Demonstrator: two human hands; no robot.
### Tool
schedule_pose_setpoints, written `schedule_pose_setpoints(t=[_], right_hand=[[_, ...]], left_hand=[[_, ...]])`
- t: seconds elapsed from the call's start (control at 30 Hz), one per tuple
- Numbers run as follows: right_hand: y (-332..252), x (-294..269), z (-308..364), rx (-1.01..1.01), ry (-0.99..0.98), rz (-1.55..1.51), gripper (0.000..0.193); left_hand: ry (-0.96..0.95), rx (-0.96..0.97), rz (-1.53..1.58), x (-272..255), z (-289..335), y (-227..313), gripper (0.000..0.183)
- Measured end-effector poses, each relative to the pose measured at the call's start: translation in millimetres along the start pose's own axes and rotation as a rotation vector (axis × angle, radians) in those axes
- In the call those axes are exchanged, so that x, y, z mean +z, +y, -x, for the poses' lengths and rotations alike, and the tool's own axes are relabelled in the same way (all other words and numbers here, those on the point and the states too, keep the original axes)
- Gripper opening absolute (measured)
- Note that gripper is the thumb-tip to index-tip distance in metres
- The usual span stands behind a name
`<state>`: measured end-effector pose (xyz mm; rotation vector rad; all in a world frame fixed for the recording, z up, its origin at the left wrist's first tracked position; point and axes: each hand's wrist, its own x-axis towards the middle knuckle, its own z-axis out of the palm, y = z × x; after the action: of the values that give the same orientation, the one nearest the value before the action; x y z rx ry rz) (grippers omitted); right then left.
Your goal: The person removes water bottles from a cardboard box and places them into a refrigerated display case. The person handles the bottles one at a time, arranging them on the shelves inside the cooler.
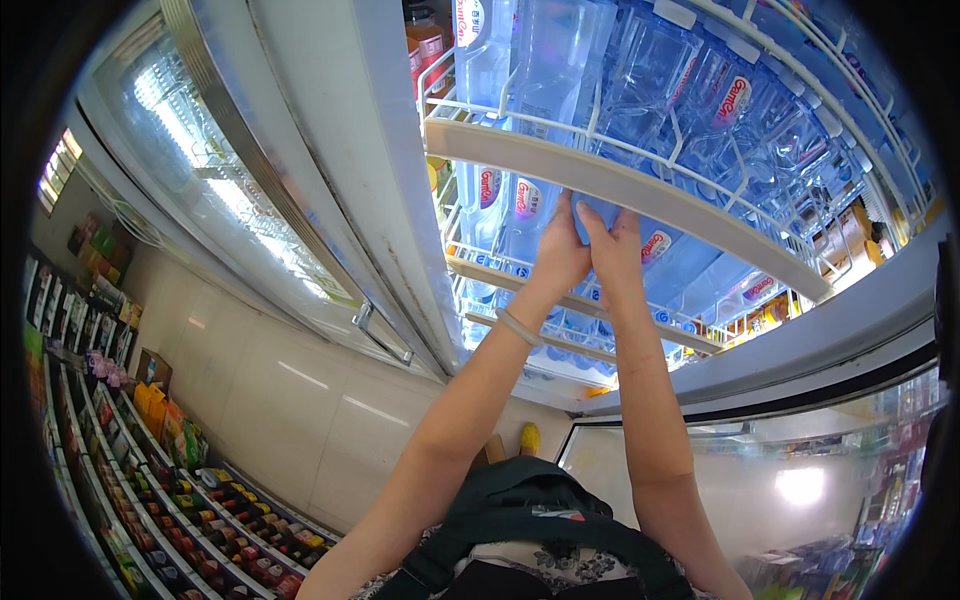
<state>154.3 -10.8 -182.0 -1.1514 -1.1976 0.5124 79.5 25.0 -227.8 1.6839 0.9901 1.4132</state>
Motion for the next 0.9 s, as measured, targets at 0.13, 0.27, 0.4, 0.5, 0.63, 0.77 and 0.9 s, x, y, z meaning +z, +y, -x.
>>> schedule_pose_setpoints(t=[0.13, 0.27, 0.4, 0.5, 0.63, 0.77, 0.9], right_hand=[[7, -7, 0, -0.023, -0.025, 0.068, 0.077], [-15, -11, 14, -0.069, -0.136, 0.142, 0.085], [-41, -23, 70, -0.182, -0.134, 0.253, 0.079], [-43, -40, 121, -0.163, -0.223, 0.247, 0.060], [-17, -61, 181, 0.132, -0.372, -0.048, 0.033], [-34, -55, 210, 0.249, -0.432, -0.030, 0.022], [-41, -23, 247, 0.204, -0.639, 0.002, 0.022]], left_hand=[[-0.015, -0.033, 0.039, 4, -1, 1, 0.086], [0.014, 0.100, -0.051, 3, 3, -9, 0.092], [-0.044, 0.013, -0.211, -5, 13, 12, 0.097], [0.006, 0.135, -0.245, -12, 29, 16, 0.092], [0.069, 0.368, -0.203, -30, 74, 17, 0.078], [-0.044, 0.232, -0.148, -63, 174, -24, 0.065], [-0.153, -0.240, 0.058, -119, 328, -126, 0.063]])
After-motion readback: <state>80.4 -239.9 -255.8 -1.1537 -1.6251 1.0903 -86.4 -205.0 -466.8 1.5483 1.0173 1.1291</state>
